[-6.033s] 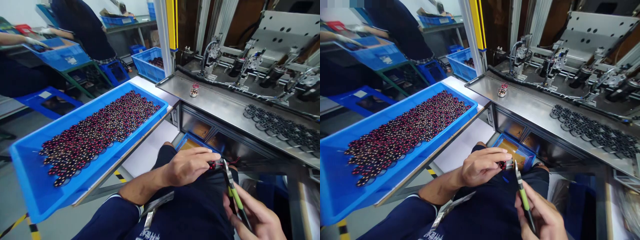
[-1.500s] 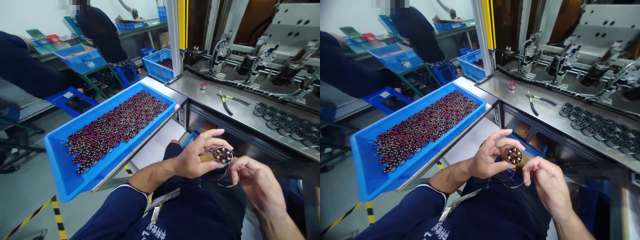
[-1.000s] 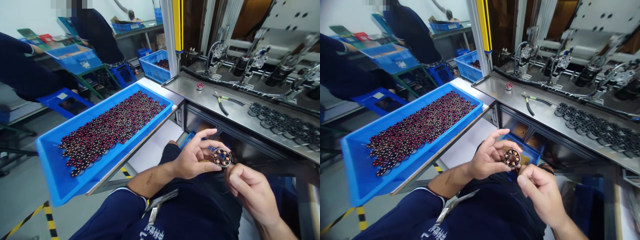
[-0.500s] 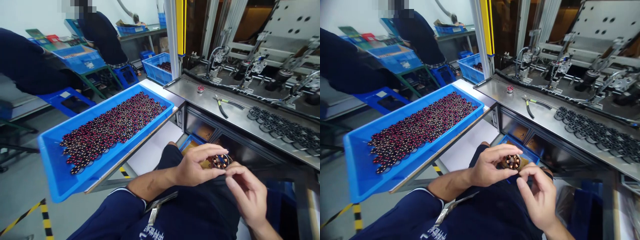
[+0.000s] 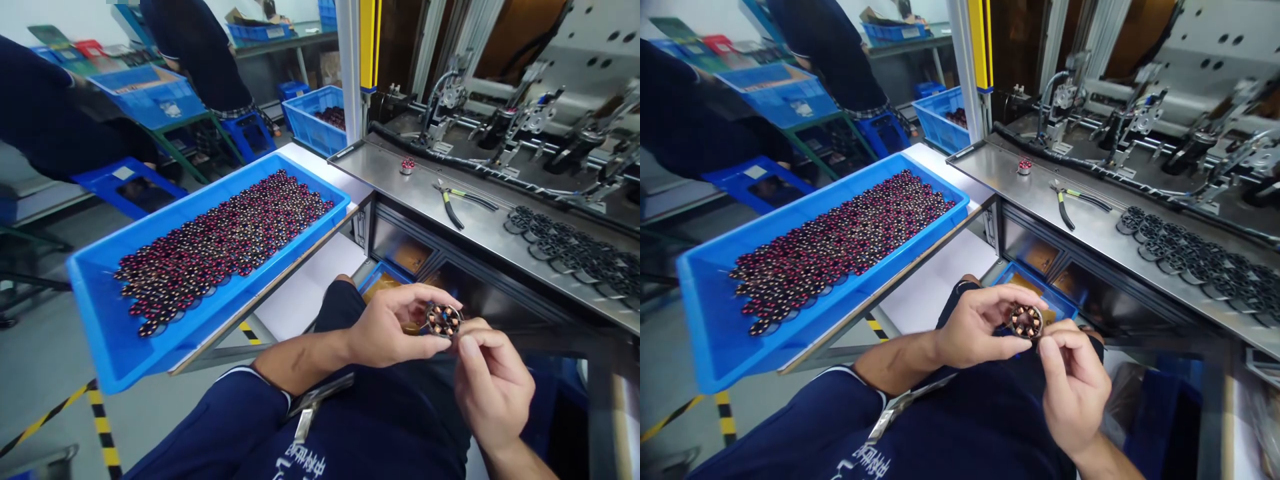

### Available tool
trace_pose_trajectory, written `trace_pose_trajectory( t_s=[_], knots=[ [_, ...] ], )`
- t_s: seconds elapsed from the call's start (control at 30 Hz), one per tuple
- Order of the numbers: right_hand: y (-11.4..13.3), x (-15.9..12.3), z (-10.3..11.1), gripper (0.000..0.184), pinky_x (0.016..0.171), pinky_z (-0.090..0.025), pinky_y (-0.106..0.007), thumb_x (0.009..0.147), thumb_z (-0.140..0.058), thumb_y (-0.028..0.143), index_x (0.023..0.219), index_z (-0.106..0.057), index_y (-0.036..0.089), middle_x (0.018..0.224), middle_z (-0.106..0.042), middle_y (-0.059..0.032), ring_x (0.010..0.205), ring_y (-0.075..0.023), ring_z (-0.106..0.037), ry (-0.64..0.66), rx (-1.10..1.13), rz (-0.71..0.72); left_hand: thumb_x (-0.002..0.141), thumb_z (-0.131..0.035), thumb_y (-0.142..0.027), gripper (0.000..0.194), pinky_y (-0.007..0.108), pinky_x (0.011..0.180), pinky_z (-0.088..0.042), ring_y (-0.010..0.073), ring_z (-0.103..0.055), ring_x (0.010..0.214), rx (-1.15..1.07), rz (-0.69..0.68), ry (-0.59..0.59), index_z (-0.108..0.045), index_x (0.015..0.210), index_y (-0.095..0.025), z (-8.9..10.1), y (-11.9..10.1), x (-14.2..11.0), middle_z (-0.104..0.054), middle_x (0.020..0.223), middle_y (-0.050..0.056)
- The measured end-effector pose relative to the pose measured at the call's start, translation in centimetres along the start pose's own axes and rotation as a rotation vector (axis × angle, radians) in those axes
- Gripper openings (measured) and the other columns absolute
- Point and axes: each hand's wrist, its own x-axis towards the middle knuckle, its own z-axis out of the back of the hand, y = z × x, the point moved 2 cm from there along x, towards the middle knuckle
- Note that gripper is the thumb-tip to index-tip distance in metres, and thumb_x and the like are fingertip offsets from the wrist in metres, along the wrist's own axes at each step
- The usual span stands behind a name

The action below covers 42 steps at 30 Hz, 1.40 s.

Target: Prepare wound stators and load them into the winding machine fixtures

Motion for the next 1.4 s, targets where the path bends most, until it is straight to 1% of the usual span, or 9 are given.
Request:
trace_pose_trajectory(
  t_s=[0.13, 0.3, 0.4, 0.57, 0.73, 0.8, 1.0, 1.23, 1.4],
  knots=[
    [-0.4, 0.0, 0.1, 0.009, 0.068, -0.044, -0.031, 0.093, -0.061, 0.016, 0.086, -0.063, 0.022, 0.079, -0.057, -0.003, 0.075, -0.0165, -0.053, -0.018, -0.01, -0.009, 0.07, -0.087, -0.023, 0.045, 0.029, 0.085, -0.06, 0.0193, -0.072, 0.097, -0.076, 0.035, -0.03, -0.071, 0.111, -0.015, 0.1, 0.7, 0.1, -0.069, 0.113, 0.012],
    [-0.2, 0.7, 0.2, 0.005, 0.072, -0.049, -0.031, 0.09, -0.066, 0.021, 0.094, -0.063, 0.023, 0.091, -0.056, -0.005, 0.084, -0.018, -0.055, 0.045, 0.047, -0.063, 0.071, -0.083, -0.017, 0.046, 0.031, 0.086, -0.061, 0.0208, -0.072, 0.096, 0.303, -0.334, -0.045, -0.07, 0.115, -0.015, 0.4, -0.2, 0.5, -0.073, 0.106, 0.012],
    [-0.1, 0.9, -0.2, 0.006, 0.072, -0.049, -0.03, 0.094, -0.062, 0.024, 0.087, -0.061, 0.023, 0.089, -0.055, -0.0033, 0.081, -0.0158, -0.054, 0.025, 0.14, -0.148, 0.071, -0.083, -0.015, 0.049, 0.032, 0.088, -0.062, 0.0214, -0.074, 0.096, 0.341, -0.422, -0.03, -0.067, 0.117, -0.014, 0.5, -0.5, 0.6, -0.075, 0.104, 0.012],
    [-0.8, 0.6, -1.0, 0.017, 0.07, -0.05, -0.033, 0.098, -0.056, 0.033, 0.085, -0.058, 0.023, 0.084, -0.057, -0.0035, 0.078, -0.018, -0.058, -0.067, 0.174, -0.318, 0.071, -0.084, -0.018, 0.045, 0.032, 0.088, -0.062, 0.0216, -0.074, 0.097, 0.278, -0.371, -0.061, -0.069, 0.114, -0.015, 0.8, -0.2, 0.8, -0.076, 0.105, 0.012],
    [-0.3, 1.1, -0.3, 0.017, 0.085, -0.05, -0.036, 0.087, -0.071, 0.026, 0.101, -0.062, 0.025, 0.102, -0.058, -0.0059, 0.097, -0.0207, -0.058, -0.074, 0.012, -0.02, 0.072, -0.083, -0.017, 0.045, 0.032, 0.088, -0.062, 0.0219, -0.074, 0.096, 0.343, -0.406, 0.003, -0.068, 0.114, -0.012, 0.8, -0.4, 0.8, -0.076, 0.104, 0.014],
    [0.1, 1.3, 0.0, 0.011, 0.084, -0.048, -0.034, 0.088, -0.07, 0.02, 0.096, -0.064, 0.023, 0.101, -0.058, -0.0059, 0.096, -0.0197, -0.057, -0.071, -0.063, 0.034, 0.073, -0.082, -0.016, 0.045, 0.033, 0.087, -0.062, 0.022, -0.074, 0.096, 0.348, -0.416, 0.021, -0.068, 0.115, -0.012, 0.7, -0.5, 0.8, -0.076, 0.104, 0.015],
    [-0.3, 1.3, 0.0, 0.019, 0.077, -0.045, -0.03, 0.095, -0.063, 0.029, 0.079, -0.06, 0.021, 0.089, -0.056, -0.0029, 0.082, -0.0154, -0.055, -0.122, 0.051, -0.224, 0.072, -0.084, -0.017, 0.047, 0.032, 0.088, -0.061, 0.0215, -0.073, 0.099, 0.208, -0.326, -0.016, -0.069, 0.116, -0.016, 0.8, 0.1, 0.6, -0.076, 0.106, 0.011],
    [-0.6, 0.6, 0.1, 0.009, 0.077, -0.052, -0.031, 0.087, -0.073, 0.023, 0.095, -0.069, 0.025, 0.093, -0.062, -0.0053, 0.086, -0.0172, -0.06, 0.011, 0.125, -0.151, 0.068, -0.087, -0.016, 0.046, 0.031, 0.085, -0.06, 0.0201, -0.072, 0.095, 0.075, -0.207, -0.042, -0.071, 0.111, -0.017, 1.1, 0.3, 0.6, -0.074, 0.104, 0.01],
    [0.0, 0.2, 0.6, 0.011, 0.073, -0.049, -0.028, 0.092, -0.065, 0.017, 0.084, -0.069, 0.024, 0.083, -0.062, -0.0029, 0.082, -0.0155, -0.057, -0.081, 0.065, -0.1, 0.069, -0.088, -0.018, 0.047, 0.031, 0.086, -0.061, 0.0208, -0.072, 0.098, 0.106, -0.232, -0.021, -0.071, 0.112, -0.017, 1.0, 0.3, 0.5, -0.074, 0.105, 0.011]
  ],
)
